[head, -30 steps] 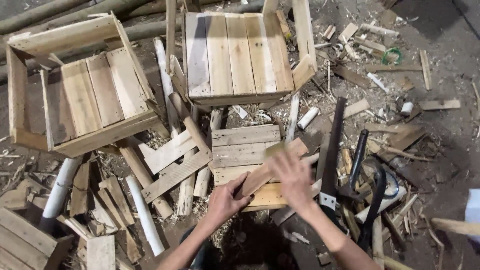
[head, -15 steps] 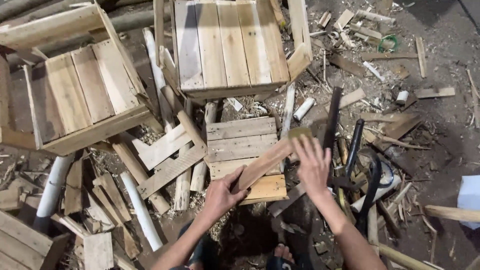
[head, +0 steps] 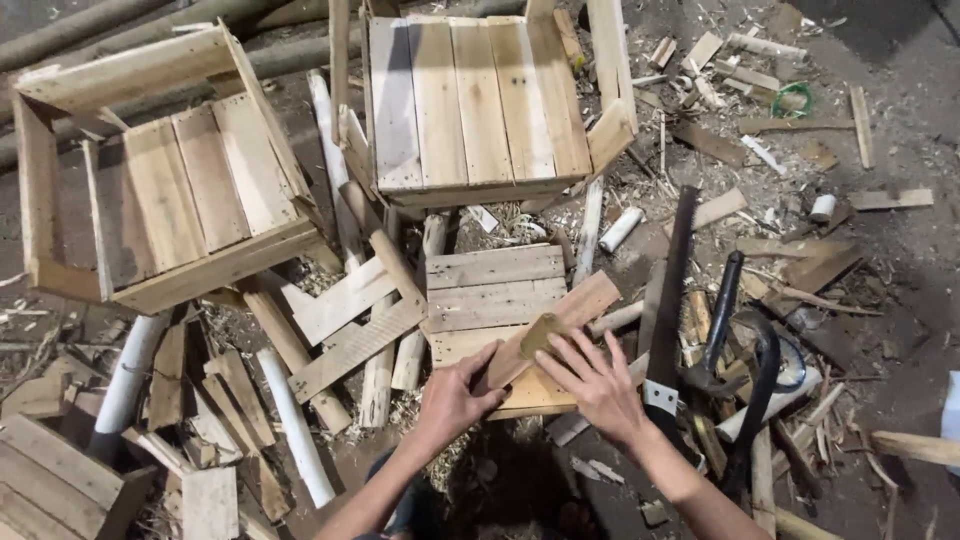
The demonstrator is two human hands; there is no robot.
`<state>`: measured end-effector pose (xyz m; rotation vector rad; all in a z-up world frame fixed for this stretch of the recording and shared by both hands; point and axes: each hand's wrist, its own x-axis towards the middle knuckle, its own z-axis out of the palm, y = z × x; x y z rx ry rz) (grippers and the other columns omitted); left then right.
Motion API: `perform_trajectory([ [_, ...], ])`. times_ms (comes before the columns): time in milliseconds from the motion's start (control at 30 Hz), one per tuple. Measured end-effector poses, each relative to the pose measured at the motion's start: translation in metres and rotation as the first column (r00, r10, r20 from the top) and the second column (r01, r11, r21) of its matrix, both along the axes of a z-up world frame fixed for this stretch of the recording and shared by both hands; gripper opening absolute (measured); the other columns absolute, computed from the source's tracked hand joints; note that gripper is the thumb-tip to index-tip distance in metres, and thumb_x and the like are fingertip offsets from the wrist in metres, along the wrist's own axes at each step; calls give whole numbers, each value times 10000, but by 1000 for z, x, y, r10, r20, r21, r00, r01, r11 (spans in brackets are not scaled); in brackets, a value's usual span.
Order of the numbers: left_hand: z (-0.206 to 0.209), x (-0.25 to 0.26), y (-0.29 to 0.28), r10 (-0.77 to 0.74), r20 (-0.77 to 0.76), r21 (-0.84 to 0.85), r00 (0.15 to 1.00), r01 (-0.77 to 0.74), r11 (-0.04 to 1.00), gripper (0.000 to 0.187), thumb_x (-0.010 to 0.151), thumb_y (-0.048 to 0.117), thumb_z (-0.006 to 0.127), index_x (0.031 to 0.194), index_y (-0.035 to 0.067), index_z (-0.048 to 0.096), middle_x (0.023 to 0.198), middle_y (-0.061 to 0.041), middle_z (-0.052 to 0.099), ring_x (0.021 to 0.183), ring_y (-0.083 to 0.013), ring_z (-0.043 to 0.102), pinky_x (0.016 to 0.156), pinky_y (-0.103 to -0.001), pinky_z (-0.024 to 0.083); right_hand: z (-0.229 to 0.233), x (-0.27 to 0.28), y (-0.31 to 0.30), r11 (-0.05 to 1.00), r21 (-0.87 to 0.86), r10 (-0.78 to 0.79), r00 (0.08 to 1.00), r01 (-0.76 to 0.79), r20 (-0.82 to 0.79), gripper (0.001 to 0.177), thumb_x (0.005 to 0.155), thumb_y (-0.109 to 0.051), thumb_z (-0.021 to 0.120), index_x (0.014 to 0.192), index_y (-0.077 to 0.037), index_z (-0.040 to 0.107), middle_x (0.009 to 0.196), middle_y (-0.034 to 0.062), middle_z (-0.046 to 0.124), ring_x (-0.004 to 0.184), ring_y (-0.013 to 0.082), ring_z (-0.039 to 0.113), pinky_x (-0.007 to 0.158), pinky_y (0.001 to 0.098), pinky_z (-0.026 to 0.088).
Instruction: The person smooths a wooden plank using a sanding block, holding the plank with one hand and rubbing the block along its length with the other. The person flips the plank to sand the other side and continues smoothing the surface.
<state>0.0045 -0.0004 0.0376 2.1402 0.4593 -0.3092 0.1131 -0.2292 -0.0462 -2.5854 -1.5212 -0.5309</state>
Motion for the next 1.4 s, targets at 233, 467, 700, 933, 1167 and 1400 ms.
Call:
perform_trajectory([
  [233, -1, -3, 2, 1, -9, -6, 1000, -1, 1000, 696, 662, 361, 743, 1318, 325, 516, 1084, -35, 696, 1003, -287, 649, 849, -437, 532, 31, 23, -8, 934, 97, -338, 938, 344, -78, 727, 687, 70, 554, 1348, -230, 499, 1388, 40, 478, 1218, 364, 434, 890, 578, 403],
  [467, 17, -7, 6, 73, -12, -152, 997, -74, 986, 598, 712, 286, 725, 1286, 318, 562, 1070, -87, 698, 1013, -319, 642, 859, -444, 520, 4, 55, -28, 939, 19, -337, 932, 343, -133, 695, 726, 1, 539, 1363, -267, 463, 1413, -5, 445, 1264, 335, 416, 974, 616, 334],
  [700, -15, -11, 4, 175, 33, -249, 984, -162, 955, 262, 775, 230, 680, 1031, 175, 699, 810, -113, 708, 786, -278, 692, 679, -413, 524, 41, 27, 9, 974, 85, -209, 977, 212, -44, 721, 667, 105, 455, 1277, -269, 543, 1327, 12, 507, 1201, 295, 454, 937, 549, 368],
  [933, -60, -20, -1, 299, 227, -298, 927, -226, 927, 209, 774, 155, 707, 935, 65, 609, 801, -169, 661, 785, -293, 648, 701, -458, 514, 59, 11, 29, 980, -14, -201, 976, 200, -84, 668, 730, 75, 430, 1259, -314, 550, 1294, -8, 516, 1154, 242, 486, 884, 480, 437],
  [1167, -68, -17, -6, -126, 626, 238, 770, -35, 971, 259, 821, -144, 529, 967, 32, 407, 791, -115, 560, 506, -140, 454, 360, -187, 429, 56, 8, 35, 948, 228, -194, 972, 221, -136, 780, 701, 160, 467, 1372, -236, 433, 1416, 28, 473, 1276, 294, 441, 1004, 499, 382],
  [1400, -57, -20, -16, -338, 672, 534, 659, -115, 838, 280, 843, 20, 634, 1074, 28, 476, 835, -82, 550, 590, -123, 477, 449, -216, 533, 54, -16, 29, 976, 192, -105, 994, 106, -14, 553, 838, -80, 564, 1346, -258, 438, 1394, 4, 484, 1276, 227, 443, 1018, 546, 377],
])
